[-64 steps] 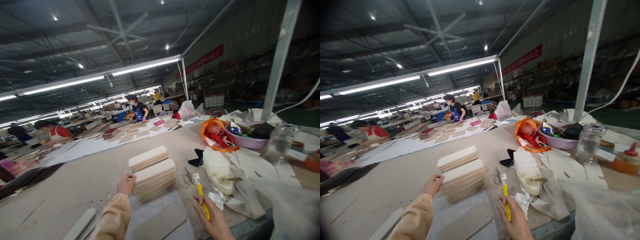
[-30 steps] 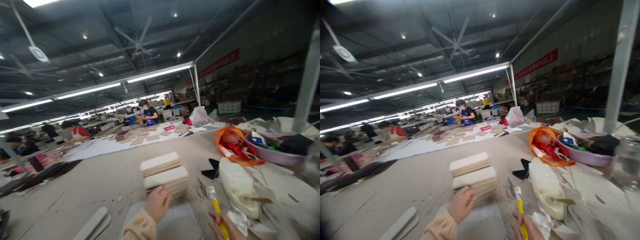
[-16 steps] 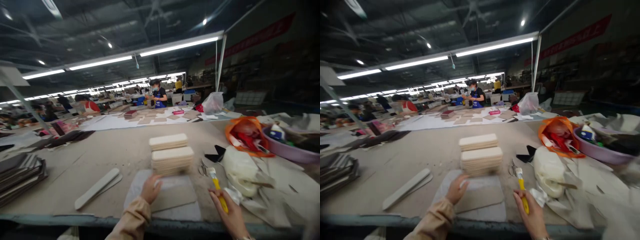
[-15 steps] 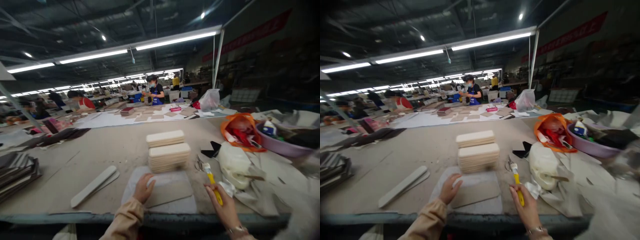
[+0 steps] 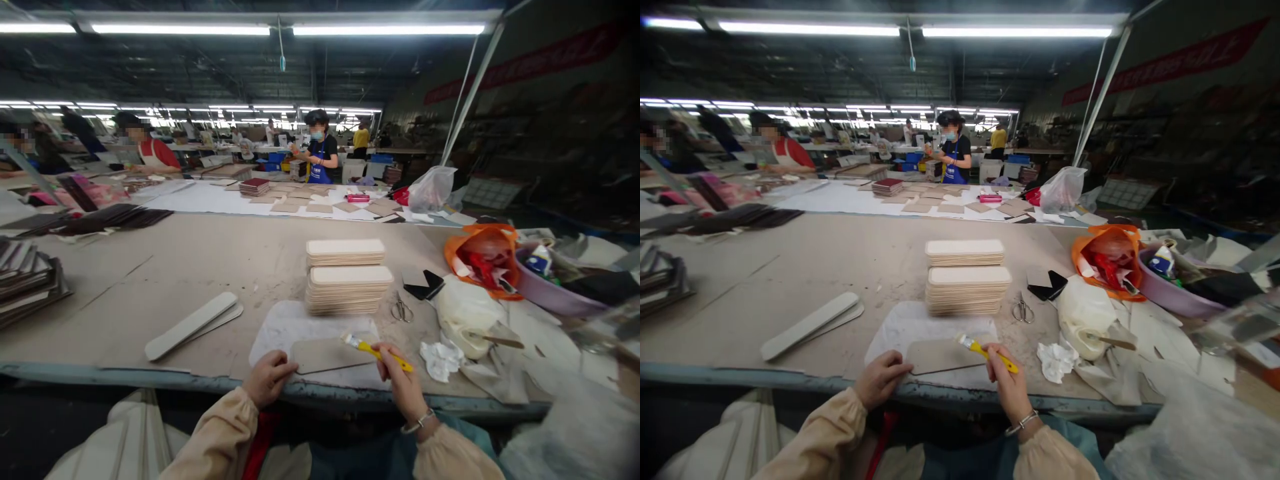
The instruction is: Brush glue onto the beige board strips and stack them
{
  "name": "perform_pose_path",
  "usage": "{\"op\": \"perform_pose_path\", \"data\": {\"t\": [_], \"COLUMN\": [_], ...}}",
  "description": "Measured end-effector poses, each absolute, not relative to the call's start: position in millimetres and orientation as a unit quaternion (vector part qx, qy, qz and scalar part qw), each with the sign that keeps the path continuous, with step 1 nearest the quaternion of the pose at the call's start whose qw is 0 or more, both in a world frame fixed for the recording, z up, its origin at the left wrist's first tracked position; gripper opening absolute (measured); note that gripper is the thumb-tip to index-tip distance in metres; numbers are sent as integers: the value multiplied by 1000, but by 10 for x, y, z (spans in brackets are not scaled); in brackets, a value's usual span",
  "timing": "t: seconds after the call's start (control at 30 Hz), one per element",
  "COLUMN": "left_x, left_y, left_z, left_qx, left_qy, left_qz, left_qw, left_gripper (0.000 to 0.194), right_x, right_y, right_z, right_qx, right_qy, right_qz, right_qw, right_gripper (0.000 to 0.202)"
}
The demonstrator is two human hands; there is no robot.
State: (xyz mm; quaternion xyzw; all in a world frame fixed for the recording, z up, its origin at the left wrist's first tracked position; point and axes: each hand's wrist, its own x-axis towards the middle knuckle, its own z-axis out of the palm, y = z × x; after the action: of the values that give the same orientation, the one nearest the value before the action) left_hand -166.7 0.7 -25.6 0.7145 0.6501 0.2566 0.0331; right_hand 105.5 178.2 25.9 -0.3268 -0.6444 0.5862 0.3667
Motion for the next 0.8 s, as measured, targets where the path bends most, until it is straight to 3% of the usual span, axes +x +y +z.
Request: {"op": "perform_pose_path", "data": {"t": [0.27,0.53,0.8], "left_x": [-1693,-1703,-1689], "left_y": [-42,-24,-12], "left_z": [-339,-310,-282], "left_qx": [713,715,719], "left_qy": [647,642,649], "left_qz": [269,275,249], "left_qw": [29,27,20], "left_gripper": [34,33,32], "right_x": [346,45,233], "right_y": [1555,1562,1765], "right_z": [288,176,214], "right_qx": [-309,-321,-372], "right_qy": [-635,-649,-661], "right_qz": [660,654,608], "right_qw": [256,219,234], "right_gripper": [39,32,24]}}
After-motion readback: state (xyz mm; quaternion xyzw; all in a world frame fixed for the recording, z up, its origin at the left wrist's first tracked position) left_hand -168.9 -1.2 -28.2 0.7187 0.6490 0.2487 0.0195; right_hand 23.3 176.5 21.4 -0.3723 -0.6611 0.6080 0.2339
